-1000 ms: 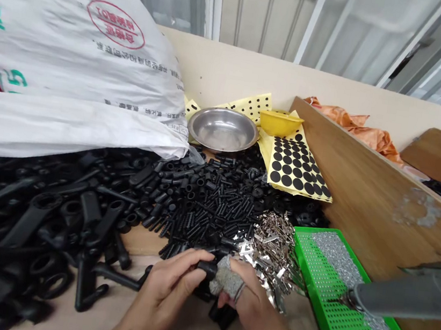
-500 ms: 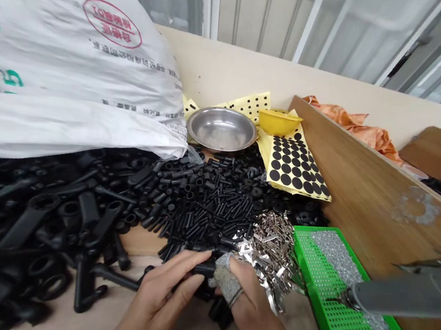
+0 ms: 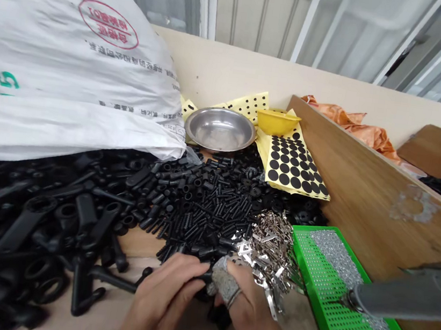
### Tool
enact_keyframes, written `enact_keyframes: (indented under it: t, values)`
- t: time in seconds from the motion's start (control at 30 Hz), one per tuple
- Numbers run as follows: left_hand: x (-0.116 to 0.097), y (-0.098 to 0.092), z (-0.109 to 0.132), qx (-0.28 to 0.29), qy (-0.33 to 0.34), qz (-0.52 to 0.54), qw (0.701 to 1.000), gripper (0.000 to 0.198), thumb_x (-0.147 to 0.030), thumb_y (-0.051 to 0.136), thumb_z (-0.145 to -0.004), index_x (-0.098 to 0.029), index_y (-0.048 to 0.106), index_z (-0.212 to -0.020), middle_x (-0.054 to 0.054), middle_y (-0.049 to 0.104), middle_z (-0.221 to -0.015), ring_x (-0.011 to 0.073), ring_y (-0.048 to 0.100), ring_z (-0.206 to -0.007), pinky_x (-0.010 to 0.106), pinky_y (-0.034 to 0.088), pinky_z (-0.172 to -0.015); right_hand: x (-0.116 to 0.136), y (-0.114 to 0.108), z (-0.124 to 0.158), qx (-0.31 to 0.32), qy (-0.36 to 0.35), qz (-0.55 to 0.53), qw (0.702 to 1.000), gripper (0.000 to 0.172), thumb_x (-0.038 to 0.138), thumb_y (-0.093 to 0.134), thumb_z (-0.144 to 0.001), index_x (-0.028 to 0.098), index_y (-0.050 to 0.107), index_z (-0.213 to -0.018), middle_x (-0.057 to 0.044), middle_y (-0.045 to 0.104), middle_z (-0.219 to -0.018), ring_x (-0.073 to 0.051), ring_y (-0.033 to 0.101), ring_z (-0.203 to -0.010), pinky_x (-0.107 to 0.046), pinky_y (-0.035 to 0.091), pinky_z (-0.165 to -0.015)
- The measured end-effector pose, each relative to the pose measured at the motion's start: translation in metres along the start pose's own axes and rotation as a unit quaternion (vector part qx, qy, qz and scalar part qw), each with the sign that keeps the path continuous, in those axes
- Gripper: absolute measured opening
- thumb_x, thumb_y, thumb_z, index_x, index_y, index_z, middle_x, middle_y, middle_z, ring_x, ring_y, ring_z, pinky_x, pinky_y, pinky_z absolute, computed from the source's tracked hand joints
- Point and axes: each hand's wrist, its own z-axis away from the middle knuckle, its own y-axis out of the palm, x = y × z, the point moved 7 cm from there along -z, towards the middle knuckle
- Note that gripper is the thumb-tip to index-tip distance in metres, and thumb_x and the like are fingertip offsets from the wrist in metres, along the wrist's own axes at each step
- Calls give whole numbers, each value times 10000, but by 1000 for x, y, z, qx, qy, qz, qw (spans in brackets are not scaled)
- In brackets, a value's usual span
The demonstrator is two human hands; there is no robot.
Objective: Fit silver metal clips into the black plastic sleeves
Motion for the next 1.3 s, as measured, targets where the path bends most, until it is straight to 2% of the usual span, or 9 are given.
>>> enact_keyframes:
  t: [0.13, 0.33, 0.57, 0.67, 0.77, 0.87, 1.03, 1.17, 1.3]
  values:
    - [0, -2, 2, -20, 13, -6, 1000, 284, -69, 555, -795, -234, 641, -1009, 51, 677, -895, 196, 628, -826, 260, 483, -751, -7, 7, 1, 21, 50, -81, 995, 252, 236, 331, -878, 208, 466, -667, 0, 510, -649, -159, 538, -665, -252, 405, -592]
    - [13, -2, 1, -4, -138, 78, 987, 161, -189, 578, -805, -252, 702, -888, 17, 712, -844, 188, 646, -774, 219, 497, -667, 7, 0, 5, -11, -84, 98, 992, 79, 231, 424, -856, 238, 478, -798, -6, 536, -730, -176, 521, -698, -275, 404, -643]
    - [45, 15, 17, -38, -384, 286, 877, 249, -387, 704, -682, -181, 704, -822, -21, 626, -555, 117, 532, -520, 190, 430, -508, 33, 0, -3, -4, -217, 214, 952, 145, 90, 366, -758, 204, 457, -754, -53, 528, -770, -191, 480, -708, -297, 366, -631]
    - [45, 22, 19, -36, -429, 353, 831, 302, -411, 722, -663, -152, 693, -816, -12, 628, -552, 88, 503, -493, 166, 385, -479, 39, -2, -3, -36, -262, 323, 909, 132, 88, 412, -694, 197, 484, -714, -65, 510, -737, -203, 438, -679, -318, 330, -609]
    - [43, 26, 20, -26, -444, 370, 816, 314, -425, 705, -678, -141, 685, -811, -13, 617, -543, 74, 469, -460, 158, 343, -443, 40, -1, -1, -46, -293, 362, 884, 134, 82, 418, -682, 195, 490, -695, -62, 502, -714, -199, 414, -656, -323, 309, -604]
    - [41, 25, 20, -21, -436, 354, 827, 280, -402, 697, -690, -149, 680, -806, -13, 621, -560, 82, 485, -484, 164, 360, -466, 36, -1, -1, -22, -271, 295, 916, 135, 93, 381, -726, 195, 468, -709, -51, 509, -705, -188, 426, -645, -307, 311, -598]
    - [36, 15, 12, -4, -337, 239, 911, 174, -334, 638, -752, -181, 680, -822, -25, 601, -567, 124, 531, -545, 201, 419, -528, 24, -2, -2, 27, -168, 165, 971, 126, 118, 355, -776, 221, 398, -717, 2, 489, -681, -159, 439, -615, -267, 306, -577]
    - [27, 9, 8, 27, -224, 105, 969, 139, -285, 591, -787, -208, 678, -863, 5, 668, -701, 169, 597, -641, 225, 451, -575, 15, -4, -1, 29, -99, 121, 987, 150, 151, 337, -849, 223, 380, -724, 9, 506, -712, -154, 473, -670, -255, 325, -614]
    - [25, 8, 8, 24, -183, 71, 980, 144, -259, 547, -810, -215, 668, -875, 17, 691, -782, 180, 620, -686, 232, 477, -612, 11, 1, 0, 22, -75, 159, 984, 144, 92, 379, -772, 224, 351, -724, 11, 506, -713, -157, 469, -662, -257, 315, -604]
